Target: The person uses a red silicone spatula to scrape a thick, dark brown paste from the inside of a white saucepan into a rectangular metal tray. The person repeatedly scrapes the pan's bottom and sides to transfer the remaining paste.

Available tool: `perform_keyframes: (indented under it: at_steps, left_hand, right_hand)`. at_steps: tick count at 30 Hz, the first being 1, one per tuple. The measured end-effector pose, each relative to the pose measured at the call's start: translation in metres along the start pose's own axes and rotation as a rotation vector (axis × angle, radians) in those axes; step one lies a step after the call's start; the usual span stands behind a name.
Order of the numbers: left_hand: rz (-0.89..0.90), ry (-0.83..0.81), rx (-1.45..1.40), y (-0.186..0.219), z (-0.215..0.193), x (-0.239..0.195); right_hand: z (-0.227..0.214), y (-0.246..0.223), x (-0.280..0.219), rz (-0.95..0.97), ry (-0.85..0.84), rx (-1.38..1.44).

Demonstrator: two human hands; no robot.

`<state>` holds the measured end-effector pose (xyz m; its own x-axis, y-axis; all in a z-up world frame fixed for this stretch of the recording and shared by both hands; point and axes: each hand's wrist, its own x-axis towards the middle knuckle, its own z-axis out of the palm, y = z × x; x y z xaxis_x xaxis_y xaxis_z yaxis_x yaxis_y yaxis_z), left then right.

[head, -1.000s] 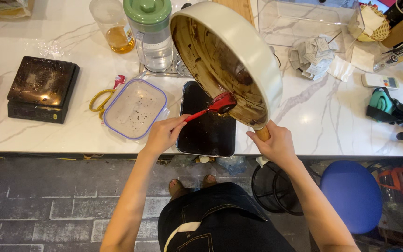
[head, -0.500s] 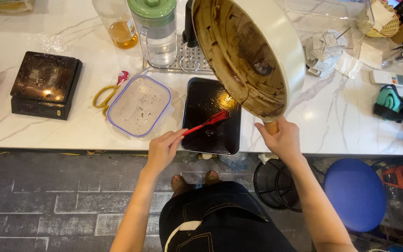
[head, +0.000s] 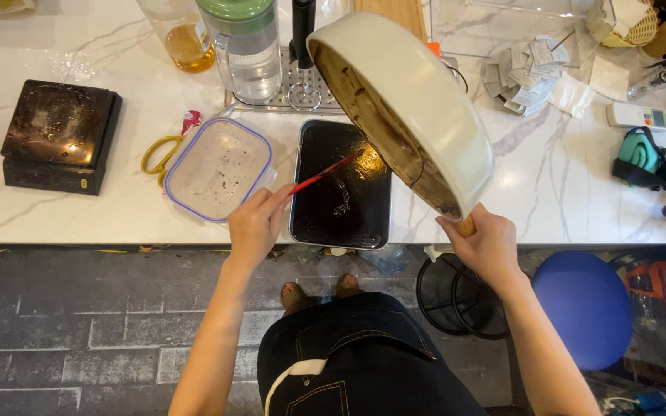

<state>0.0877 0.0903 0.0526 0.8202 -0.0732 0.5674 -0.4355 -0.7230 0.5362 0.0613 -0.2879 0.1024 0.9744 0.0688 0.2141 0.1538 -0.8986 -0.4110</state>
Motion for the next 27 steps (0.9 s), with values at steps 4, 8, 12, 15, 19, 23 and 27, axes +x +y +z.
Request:
perform_keyframes:
  at_steps: [4,8,12,15,19,23,27]
  left_hand:
    - [0.015,-0.007,0.015,0.002,-0.001,0.010]
    - [0.047,-0.046,0.036,0.006,-0.003,0.011]
    - [0.074,-0.047,0.025,0.008,-0.002,0.008]
    - [0.107,-0.055,0.005,0.010,-0.003,0.005]
    - [0.146,-0.077,0.031,0.016,-0.002,0.000]
    - [0.153,-0.072,0.117,0.017,-0.008,-0.004]
    - [0.144,-0.077,0.211,0.014,-0.011,-0.010]
  right_hand:
    - [-0.001,-0.003,-0.005,-0.015,0.009,0.015]
    - [0.003,-0.003,-0.006,0.014,-0.006,0.013]
    - [0.007,-0.006,-0.003,0.036,-0.007,0.079]
    - [0.012,-0.009,0.000,0.022,0.005,0.113]
    - [0.023,-0.013,0.003,-0.037,0.042,0.138]
    - [0.028,-0.015,0.007,-0.053,0.065,0.132]
    - [0.030,-0.014,0.007,-0.028,0.063,0.124]
